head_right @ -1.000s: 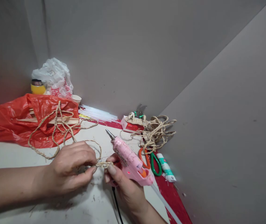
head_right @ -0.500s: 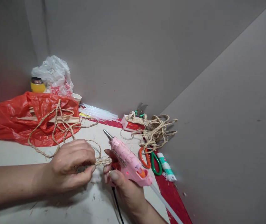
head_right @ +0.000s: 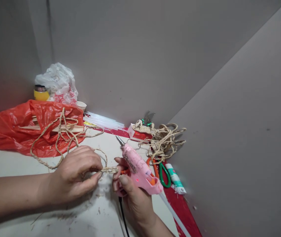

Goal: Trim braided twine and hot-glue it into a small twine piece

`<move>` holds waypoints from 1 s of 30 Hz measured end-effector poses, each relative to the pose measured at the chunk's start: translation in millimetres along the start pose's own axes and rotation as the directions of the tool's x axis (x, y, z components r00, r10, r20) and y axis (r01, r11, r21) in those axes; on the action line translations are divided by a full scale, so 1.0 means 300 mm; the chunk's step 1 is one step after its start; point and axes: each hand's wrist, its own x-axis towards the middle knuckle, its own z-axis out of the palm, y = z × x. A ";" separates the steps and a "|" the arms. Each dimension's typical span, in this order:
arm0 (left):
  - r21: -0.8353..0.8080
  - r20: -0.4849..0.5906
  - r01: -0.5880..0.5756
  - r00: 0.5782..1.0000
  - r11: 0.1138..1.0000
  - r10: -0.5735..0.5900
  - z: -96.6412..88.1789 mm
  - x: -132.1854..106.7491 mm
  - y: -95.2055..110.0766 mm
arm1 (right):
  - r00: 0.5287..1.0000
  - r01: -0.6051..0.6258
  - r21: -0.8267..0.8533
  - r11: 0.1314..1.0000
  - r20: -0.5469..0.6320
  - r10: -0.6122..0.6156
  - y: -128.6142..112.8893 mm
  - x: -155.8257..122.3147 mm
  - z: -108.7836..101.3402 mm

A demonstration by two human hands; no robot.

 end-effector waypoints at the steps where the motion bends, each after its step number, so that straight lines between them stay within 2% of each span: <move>1: 0.002 0.003 0.004 1.000 1.000 -0.004 0.001 -0.001 -0.001 | 1.000 -0.015 -0.013 1.000 -0.004 0.015 0.002 -0.002 -0.002; 6: 0.013 0.025 0.020 0.999 1.000 -0.020 0.008 -0.009 -0.002 | 0.997 -0.072 -0.114 0.991 -0.015 0.071 0.018 -0.014 -0.009; 11: -0.023 0.075 0.037 0.997 0.999 -0.035 0.007 -0.010 -0.001 | 0.998 -0.057 -0.158 0.986 0.021 0.061 0.009 -0.010 -0.003; 16: -0.070 -0.008 0.016 1.000 0.997 -0.016 -0.016 0.001 -0.005 | 1.000 0.022 -0.168 0.986 0.021 -0.019 -0.026 0.008 -0.018; 20: -0.140 -0.041 0.172 0.983 0.975 -0.180 -0.040 0.022 -0.007 | 0.994 0.088 -0.144 0.986 0.078 -0.077 -0.066 0.031 -0.043; 23: -0.245 0.023 0.346 0.936 0.906 -0.352 -0.058 0.047 0.000 | 0.989 0.087 -0.156 0.984 0.130 -0.067 -0.097 0.040 -0.051; 24: -0.281 0.078 0.421 0.906 0.863 -0.416 -0.063 0.055 0.003 | 0.988 0.074 -0.163 0.984 0.146 -0.050 -0.104 0.041 -0.050; 26: -0.359 0.251 0.582 0.813 0.730 -0.525 -0.066 0.066 0.006 | 0.988 0.030 -0.180 0.983 0.158 -0.001 -0.113 0.038 -0.045; 28: -0.448 0.455 0.694 0.720 0.563 -0.524 -0.062 0.069 0.005 | 0.988 -0.032 -0.204 0.978 0.140 0.062 -0.109 0.033 -0.038; 30: -0.514 0.599 0.747 0.665 0.423 -0.446 -0.051 0.065 0.001 | 0.986 -0.090 -0.219 0.971 0.115 0.118 -0.094 0.029 -0.036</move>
